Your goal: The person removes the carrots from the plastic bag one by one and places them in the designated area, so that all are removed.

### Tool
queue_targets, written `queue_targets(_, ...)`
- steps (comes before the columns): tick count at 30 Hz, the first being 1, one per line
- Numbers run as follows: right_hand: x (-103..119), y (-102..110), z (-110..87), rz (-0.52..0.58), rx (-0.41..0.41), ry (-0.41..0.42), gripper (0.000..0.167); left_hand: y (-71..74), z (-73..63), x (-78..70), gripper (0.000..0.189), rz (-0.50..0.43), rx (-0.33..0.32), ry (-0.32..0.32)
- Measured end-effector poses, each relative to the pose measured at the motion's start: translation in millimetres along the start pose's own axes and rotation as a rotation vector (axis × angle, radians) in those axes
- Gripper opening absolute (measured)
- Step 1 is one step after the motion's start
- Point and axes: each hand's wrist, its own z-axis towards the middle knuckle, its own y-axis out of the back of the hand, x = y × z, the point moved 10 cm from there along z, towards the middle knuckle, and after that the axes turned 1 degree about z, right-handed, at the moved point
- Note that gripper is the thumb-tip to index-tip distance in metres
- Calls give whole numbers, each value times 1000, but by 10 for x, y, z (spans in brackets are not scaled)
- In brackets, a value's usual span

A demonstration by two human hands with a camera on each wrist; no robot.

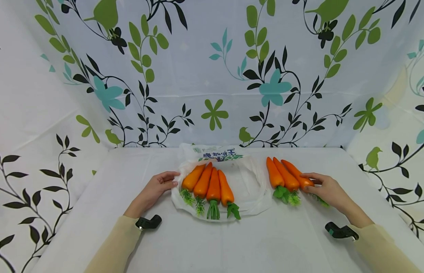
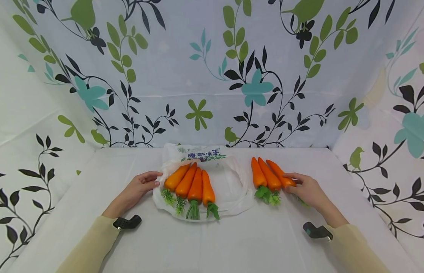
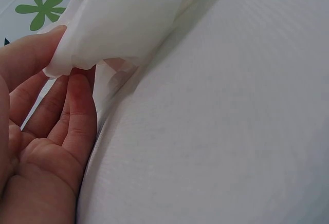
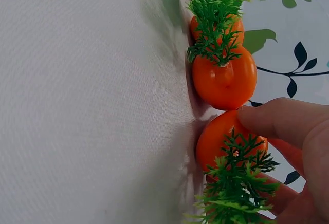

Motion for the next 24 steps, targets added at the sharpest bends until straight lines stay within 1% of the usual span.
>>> queue_targets(5, 19, -8, 2, 7, 3, 5, 51, -3, -4, 10, 48, -4, 1, 6)
queue_targets(10, 27, -14, 13, -13, 4, 15, 51, -9, -7, 15, 48, -3, 3, 6)
queue_targets(15, 41, -4, 21, -34, 0, 32, 50, -9, -8, -4, 48, 7, 1, 5)
queue_targets(24, 73, 38, 20, -52, -1, 30, 51, -14, -13, -40, 49, 6, 5, 2)
